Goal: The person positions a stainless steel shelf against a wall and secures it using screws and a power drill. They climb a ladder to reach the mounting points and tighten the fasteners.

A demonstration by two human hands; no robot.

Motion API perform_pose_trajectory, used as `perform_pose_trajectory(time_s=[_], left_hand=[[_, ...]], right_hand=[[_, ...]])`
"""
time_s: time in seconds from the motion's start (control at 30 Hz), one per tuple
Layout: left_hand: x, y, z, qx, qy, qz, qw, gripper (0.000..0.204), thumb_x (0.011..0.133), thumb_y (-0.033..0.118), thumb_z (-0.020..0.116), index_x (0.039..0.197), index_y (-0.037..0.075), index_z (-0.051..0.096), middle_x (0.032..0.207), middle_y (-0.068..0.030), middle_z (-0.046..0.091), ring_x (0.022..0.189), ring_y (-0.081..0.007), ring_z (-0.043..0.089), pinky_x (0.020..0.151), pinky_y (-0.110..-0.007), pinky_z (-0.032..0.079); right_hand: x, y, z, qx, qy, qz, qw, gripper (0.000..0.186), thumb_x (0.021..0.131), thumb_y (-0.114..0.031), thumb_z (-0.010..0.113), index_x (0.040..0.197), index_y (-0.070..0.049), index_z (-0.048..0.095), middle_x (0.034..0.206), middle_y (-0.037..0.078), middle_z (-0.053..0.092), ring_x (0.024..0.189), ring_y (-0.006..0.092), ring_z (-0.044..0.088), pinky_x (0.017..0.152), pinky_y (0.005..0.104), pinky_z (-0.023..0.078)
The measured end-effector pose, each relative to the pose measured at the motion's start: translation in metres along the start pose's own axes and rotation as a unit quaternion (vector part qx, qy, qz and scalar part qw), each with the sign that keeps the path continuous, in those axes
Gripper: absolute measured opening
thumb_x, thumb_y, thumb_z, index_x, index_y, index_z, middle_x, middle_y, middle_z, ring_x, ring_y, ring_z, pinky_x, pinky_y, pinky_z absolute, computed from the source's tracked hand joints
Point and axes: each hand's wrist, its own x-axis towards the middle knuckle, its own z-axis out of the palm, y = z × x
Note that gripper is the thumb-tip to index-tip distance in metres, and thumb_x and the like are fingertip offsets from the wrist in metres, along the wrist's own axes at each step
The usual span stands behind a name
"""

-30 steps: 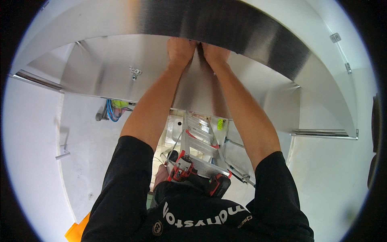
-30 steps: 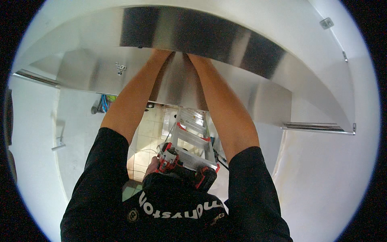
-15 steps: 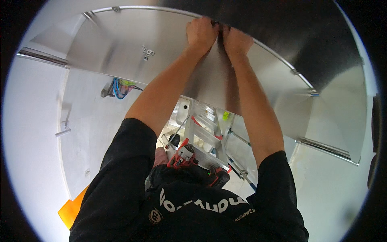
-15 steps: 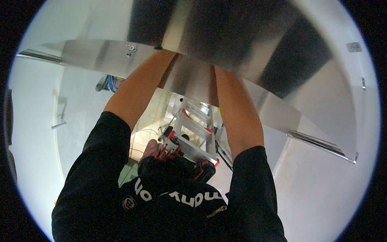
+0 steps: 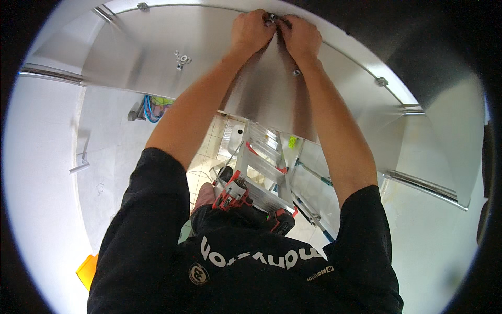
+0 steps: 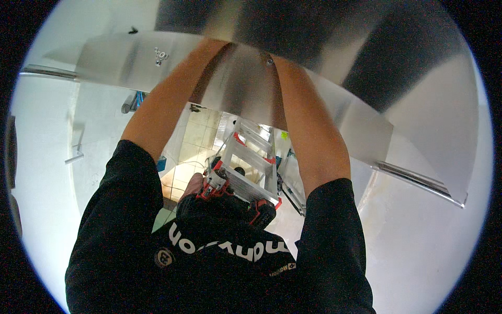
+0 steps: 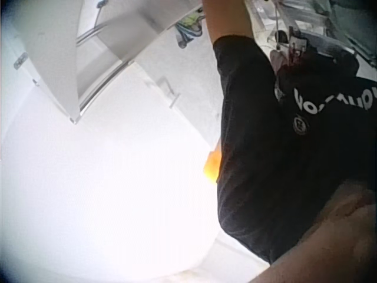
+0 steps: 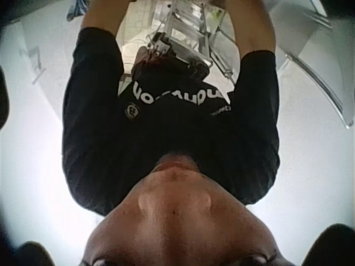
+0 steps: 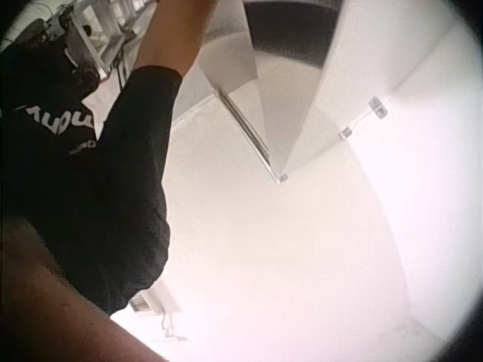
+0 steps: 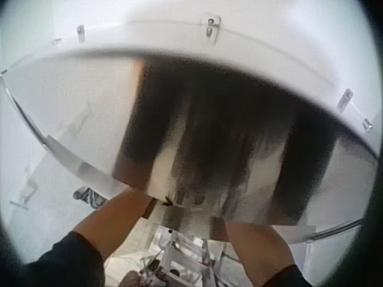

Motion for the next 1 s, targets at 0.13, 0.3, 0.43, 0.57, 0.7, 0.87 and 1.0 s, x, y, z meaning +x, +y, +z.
perform_pose_trajectory(time_s=[0.13, 0.3, 0.43, 0.57, 0.7, 0.87, 1.0], left_hand=[[-0.097, 0.039, -0.071, -0.283, 0.029, -0.102, 0.953, 0.041, 0.092, 0.031, 0.078, 0.116, 0.0, 0.066, 0.097, -0.0152, 0.071, 0.089, -0.0264, 0.069, 0.083, -0.041, 0.057], [-0.247, 0.054, -0.116, -0.547, 0.211, -0.532, 0.611, 0.071, 0.099, 0.054, 0.068, 0.147, 0.009, 0.041, 0.138, -0.0108, 0.051, 0.126, -0.0242, 0.052, 0.111, -0.043, 0.04], [-0.206, 0.058, -0.062, -0.738, 0.19, -0.517, 0.388, 0.102, 0.093, 0.071, 0.065, 0.168, 0.015, 0.025, 0.168, -0.0138, 0.035, 0.153, -0.0344, 0.035, 0.123, -0.051, 0.033], [-0.183, 0.068, -0.053, -0.772, 0.24, -0.454, 0.374, 0.09, 0.095, 0.068, 0.066, 0.161, 0.013, 0.041, 0.159, -0.0127, 0.05, 0.143, -0.0323, 0.049, 0.119, -0.048, 0.041], [-0.172, 0.068, -0.046, -0.743, 0.31, -0.473, 0.357, 0.077, 0.098, 0.061, 0.065, 0.153, 0.009, 0.05, 0.148, -0.0125, 0.06, 0.135, -0.0305, 0.058, 0.116, -0.045, 0.044], [-0.171, 0.081, -0.063, -0.741, 0.321, -0.482, 0.34, 0.074, 0.1, 0.056, 0.066, 0.152, 0.005, 0.05, 0.147, -0.0132, 0.061, 0.134, -0.03, 0.059, 0.115, -0.046, 0.045], [-0.18, 0.069, -0.043, -0.702, 0.331, -0.517, 0.361, 0.083, 0.095, 0.06, 0.073, 0.153, 0.005, 0.051, 0.141, -0.0101, 0.062, 0.125, -0.0239, 0.06, 0.111, -0.042, 0.047]], right_hand=[[-0.006, 0.028, 0.008, 0.001, -0.016, 0.099, 0.995, 0.042, 0.1, -0.056, 0.067, 0.111, -0.018, 0.082, 0.103, 0.009, 0.081, 0.091, 0.0315, 0.077, 0.081, 0.0448, 0.061], [0.003, 0.011, 0.003, 0.022, -0.041, 0.081, 0.996, 0.049, 0.1, -0.059, 0.065, 0.111, -0.014, 0.081, 0.101, 0.01, 0.08, 0.093, 0.0319, 0.076, 0.082, 0.0442, 0.059], [0.005, 0.018, 0.019, -0.044, -0.045, 0.075, 0.995, 0.047, 0.101, -0.055, 0.065, 0.107, -0.012, 0.081, 0.1, 0.01, 0.08, 0.092, 0.033, 0.076, 0.082, 0.0455, 0.058], [0.008, 0.021, 0.015, -0.034, 0.02, 0.001, 0.999, 0.045, 0.102, -0.052, 0.064, 0.103, -0.011, 0.081, 0.097, 0.011, 0.079, 0.09, 0.0347, 0.075, 0.08, 0.0473, 0.056], [0.015, 0.002, 0.002, -0.006, -0.033, 0.031, 0.999, 0.042, 0.103, -0.048, 0.064, 0.1, -0.009, 0.08, 0.095, 0.013, 0.078, 0.089, 0.0373, 0.074, 0.079, 0.0484, 0.055], [0.008, -0.006, -0.006, -0.016, -0.052, 0.083, 0.995, 0.038, 0.102, -0.044, 0.067, 0.102, -0.008, 0.08, 0.096, 0.015, 0.078, 0.09, 0.0374, 0.074, 0.078, 0.0487, 0.056], [0.002, -0.03, -0.007, -0.004, -0.024, 0.14, 0.99, 0.036, 0.101, -0.04, 0.067, 0.104, -0.007, 0.08, 0.098, 0.015, 0.079, 0.092, 0.0372, 0.075, 0.084, 0.0484, 0.057]])
